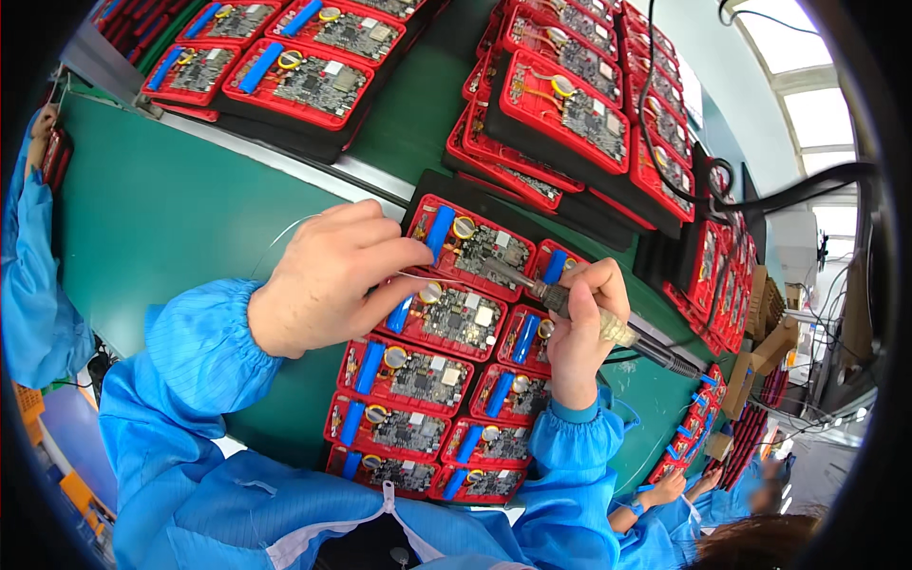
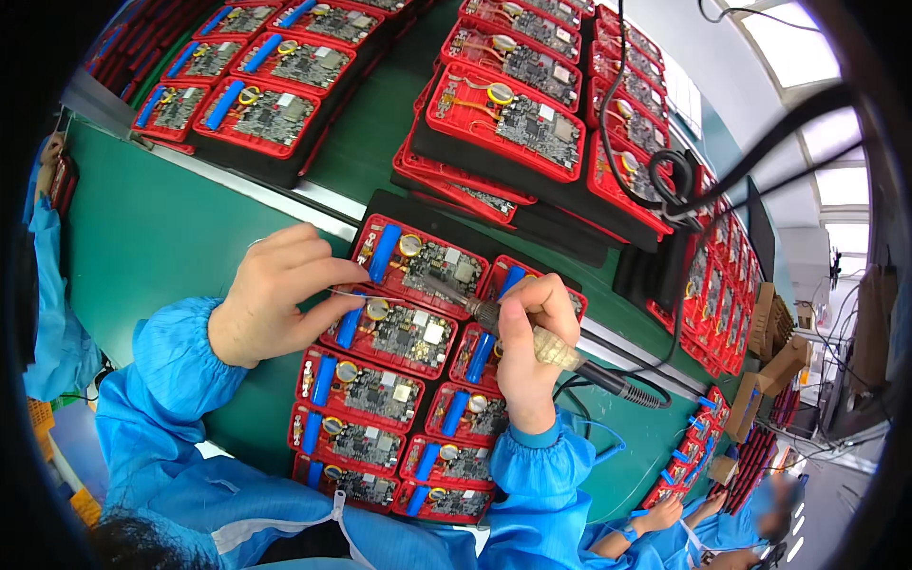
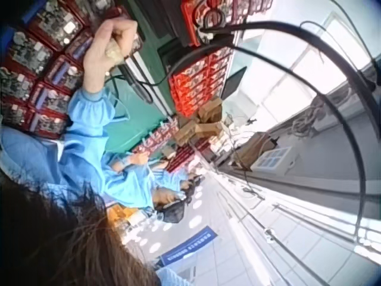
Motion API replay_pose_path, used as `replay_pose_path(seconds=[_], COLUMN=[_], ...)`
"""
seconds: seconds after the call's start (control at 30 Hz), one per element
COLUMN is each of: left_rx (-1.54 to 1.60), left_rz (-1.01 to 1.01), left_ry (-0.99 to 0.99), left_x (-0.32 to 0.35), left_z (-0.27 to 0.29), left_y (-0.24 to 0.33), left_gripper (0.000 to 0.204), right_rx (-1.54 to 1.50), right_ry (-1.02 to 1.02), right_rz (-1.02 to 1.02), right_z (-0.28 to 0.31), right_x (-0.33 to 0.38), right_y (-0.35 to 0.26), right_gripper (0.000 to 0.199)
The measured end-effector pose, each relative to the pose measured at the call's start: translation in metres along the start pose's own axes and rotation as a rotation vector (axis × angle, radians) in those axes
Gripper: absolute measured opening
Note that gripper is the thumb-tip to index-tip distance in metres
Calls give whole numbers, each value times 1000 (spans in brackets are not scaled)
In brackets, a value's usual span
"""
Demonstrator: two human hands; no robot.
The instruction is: The person solders components or wires onto red circuit boards using a soldering iron and solder wire at a soldering station.
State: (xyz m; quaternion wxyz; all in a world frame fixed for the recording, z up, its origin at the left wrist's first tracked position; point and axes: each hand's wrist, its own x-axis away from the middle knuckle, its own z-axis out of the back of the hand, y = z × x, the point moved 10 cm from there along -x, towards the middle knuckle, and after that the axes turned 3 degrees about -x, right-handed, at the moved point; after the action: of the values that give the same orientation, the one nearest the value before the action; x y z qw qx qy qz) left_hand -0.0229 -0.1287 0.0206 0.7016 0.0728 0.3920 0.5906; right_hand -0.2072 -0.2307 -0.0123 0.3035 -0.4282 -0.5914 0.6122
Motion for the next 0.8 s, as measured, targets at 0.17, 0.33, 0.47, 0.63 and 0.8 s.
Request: replay_pose_path(seconds=[0.17, 0.33, 0.47, 0.63, 0.8], left_rx=[-44, -25, -76, -143, -131], left_rz=[-62, -31, -52, -64, -63], left_ry=[-116, -140, -135, -101, -75], left_x=[-2, -4, -8, -4, -1], left_z=[-28, -32, -20, -13, -17], left_y=[-9, -13, -10, -10, -13], left_gripper=[28, 26, 22, 18, 18], right_rx=[31, 87, 119, 171, 178], right_ry=[18, -46, -47, 62, 83], right_rz=[6, 48, 77, 29, 17], right_z=[5, 1, 4, -2, 0], right_x=[-4, -2, -3, -5, -3], right_y=[10, 9, 8, 3, 8], right_gripper=[18, 17, 17, 24, 26])
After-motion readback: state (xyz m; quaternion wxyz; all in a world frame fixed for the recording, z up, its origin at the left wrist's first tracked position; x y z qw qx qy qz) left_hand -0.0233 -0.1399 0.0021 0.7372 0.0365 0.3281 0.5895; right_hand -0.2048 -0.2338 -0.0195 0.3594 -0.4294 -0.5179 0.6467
